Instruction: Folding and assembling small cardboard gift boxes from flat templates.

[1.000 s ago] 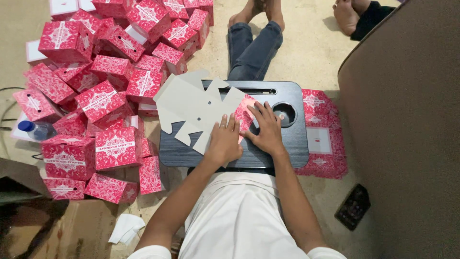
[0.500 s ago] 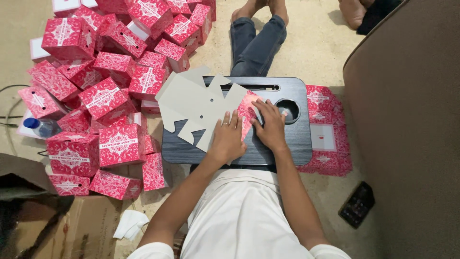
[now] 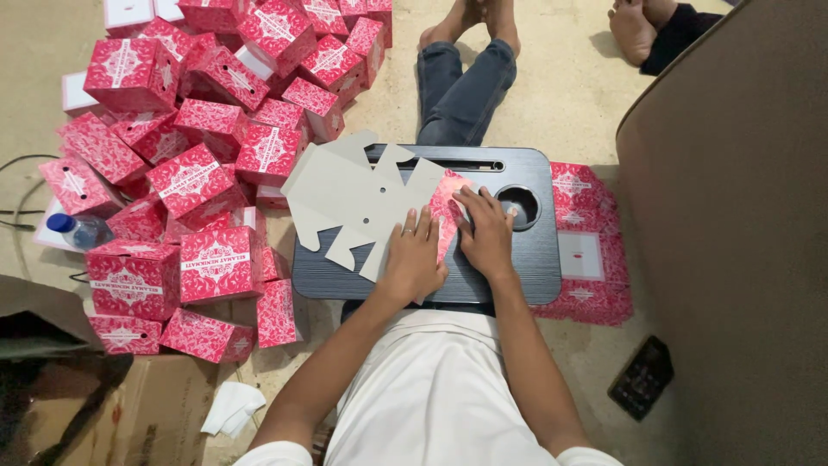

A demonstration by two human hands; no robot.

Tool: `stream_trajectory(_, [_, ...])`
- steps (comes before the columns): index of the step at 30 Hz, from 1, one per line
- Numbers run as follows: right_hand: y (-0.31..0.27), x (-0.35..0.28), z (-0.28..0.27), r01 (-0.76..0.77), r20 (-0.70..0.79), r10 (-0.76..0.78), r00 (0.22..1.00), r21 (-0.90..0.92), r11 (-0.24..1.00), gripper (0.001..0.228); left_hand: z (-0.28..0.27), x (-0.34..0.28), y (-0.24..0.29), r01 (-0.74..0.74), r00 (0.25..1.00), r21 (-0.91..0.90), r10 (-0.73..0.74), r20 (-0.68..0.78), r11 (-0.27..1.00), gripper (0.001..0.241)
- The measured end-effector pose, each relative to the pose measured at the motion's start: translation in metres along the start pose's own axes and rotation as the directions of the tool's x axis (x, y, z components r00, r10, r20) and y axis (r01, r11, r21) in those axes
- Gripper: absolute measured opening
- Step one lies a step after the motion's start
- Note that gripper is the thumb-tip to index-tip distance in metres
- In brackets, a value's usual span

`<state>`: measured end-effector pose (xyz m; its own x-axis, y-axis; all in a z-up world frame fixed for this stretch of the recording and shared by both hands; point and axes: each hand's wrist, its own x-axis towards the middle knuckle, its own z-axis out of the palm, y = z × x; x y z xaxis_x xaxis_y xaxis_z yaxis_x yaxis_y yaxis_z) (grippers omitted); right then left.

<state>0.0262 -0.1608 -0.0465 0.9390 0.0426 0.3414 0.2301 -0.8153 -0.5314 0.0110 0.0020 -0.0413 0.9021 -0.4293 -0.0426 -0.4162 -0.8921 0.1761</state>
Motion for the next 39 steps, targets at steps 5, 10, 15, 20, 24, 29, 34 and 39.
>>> stream_trajectory(5, [0.007, -0.001, -0.001, 0.023, -0.004, -0.023, 1.0, 0.021, 1.0, 0.043, 0.008, -0.012, 0.0, 0.007, 0.986, -0.217, -0.043, -0.161, 0.976, 0.087])
stream_trajectory(10, [0.017, -0.002, 0.001, 0.036, 0.009, -0.036, 0.999, 0.061, 0.997, 0.046, 0.003, -0.025, 0.002, 0.149, 0.929, -0.33, -0.246, -0.275, 0.932, 0.098])
stream_trajectory(15, [0.017, -0.001, 0.002, 0.036, -0.041, -0.031, 0.999, 0.107, 0.994, 0.046, 0.011, -0.022, -0.016, 0.227, 0.94, -0.317, -0.293, -0.177, 0.921, 0.078])
stream_trajectory(20, [0.022, 0.0, 0.005, 0.082, -0.181, -0.025, 0.983, 0.316, 0.945, 0.036, 0.002, -0.018, -0.035, 0.244, 0.961, -0.402, -0.275, -0.019, 0.883, 0.051])
stream_trajectory(24, [0.032, 0.001, 0.012, 0.096, -0.326, 0.068, 0.943, 0.463, 0.881, 0.035, -0.004, -0.015, -0.051, 0.158, 0.987, -0.565, -0.138, 0.079, 0.81, 0.034])
stream_trajectory(29, [0.025, -0.006, 0.006, 0.078, -0.395, 0.238, 0.887, 0.637, 0.767, 0.037, -0.025, -0.025, -0.057, 0.105, 0.994, -0.964, -0.001, 0.107, 0.243, 0.026])
stream_trajectory(34, [0.024, -0.006, 0.007, 0.141, -0.365, 0.105, 0.925, 0.587, 0.797, 0.036, -0.024, -0.033, -0.073, 0.13, 0.991, -0.951, -0.005, 0.137, -0.281, 0.015])
stream_trajectory(39, [0.02, -0.005, 0.003, 0.198, -0.303, -0.039, 0.952, 0.514, 0.834, 0.059, -0.015, -0.028, -0.075, 0.074, 0.959, -0.68, -0.136, 0.249, -0.729, 0.038])
